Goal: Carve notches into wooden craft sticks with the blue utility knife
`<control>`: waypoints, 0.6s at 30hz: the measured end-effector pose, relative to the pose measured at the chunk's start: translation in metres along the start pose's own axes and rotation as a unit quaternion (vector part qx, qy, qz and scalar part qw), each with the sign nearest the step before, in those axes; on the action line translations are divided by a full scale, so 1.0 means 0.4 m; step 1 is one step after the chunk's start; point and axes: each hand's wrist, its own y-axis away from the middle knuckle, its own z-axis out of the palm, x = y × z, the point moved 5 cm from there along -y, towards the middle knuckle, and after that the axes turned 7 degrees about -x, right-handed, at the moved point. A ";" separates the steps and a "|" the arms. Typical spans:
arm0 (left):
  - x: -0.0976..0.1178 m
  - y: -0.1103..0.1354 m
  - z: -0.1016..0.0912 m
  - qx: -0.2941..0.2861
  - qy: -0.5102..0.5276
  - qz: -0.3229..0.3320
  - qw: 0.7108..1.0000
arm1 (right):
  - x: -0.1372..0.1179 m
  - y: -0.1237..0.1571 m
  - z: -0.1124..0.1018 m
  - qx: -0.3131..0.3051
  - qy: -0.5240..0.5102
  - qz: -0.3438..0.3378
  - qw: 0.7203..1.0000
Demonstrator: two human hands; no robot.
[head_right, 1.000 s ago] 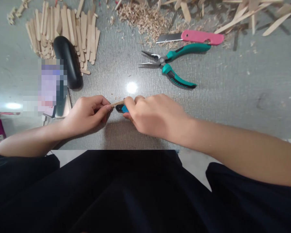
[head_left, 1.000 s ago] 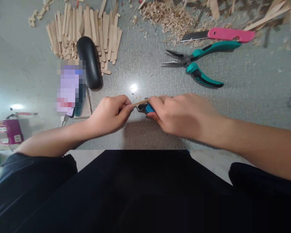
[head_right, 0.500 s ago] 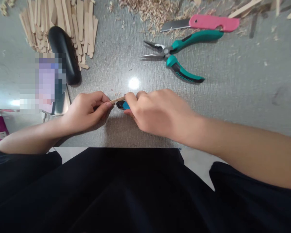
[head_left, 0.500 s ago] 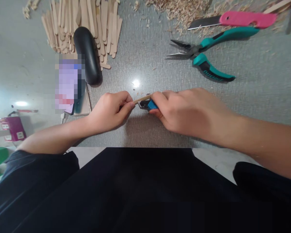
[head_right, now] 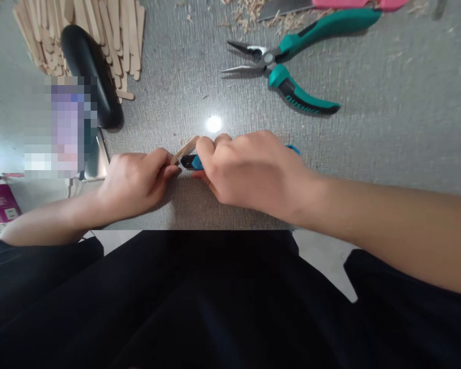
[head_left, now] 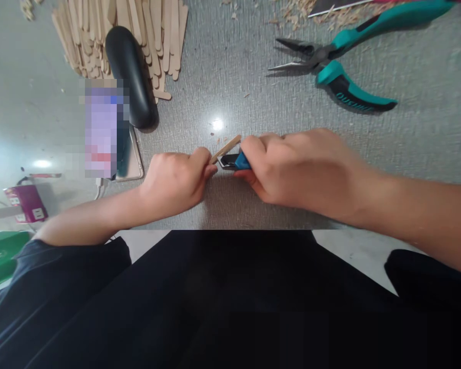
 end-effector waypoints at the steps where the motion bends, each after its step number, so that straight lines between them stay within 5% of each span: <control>1: 0.001 0.001 -0.003 -0.006 0.002 -0.009 1.000 | 0.001 -0.001 0.000 -0.001 0.001 -0.001 1.000; 13: 0.007 -0.011 -0.059 -0.119 0.042 -0.027 0.992 | 0.004 0.000 -0.014 -0.032 0.016 -0.019 0.999; 18: 0.014 -0.013 -0.063 -0.124 0.020 -0.026 0.992 | 0.001 -0.007 -0.019 -0.073 0.032 -0.010 0.997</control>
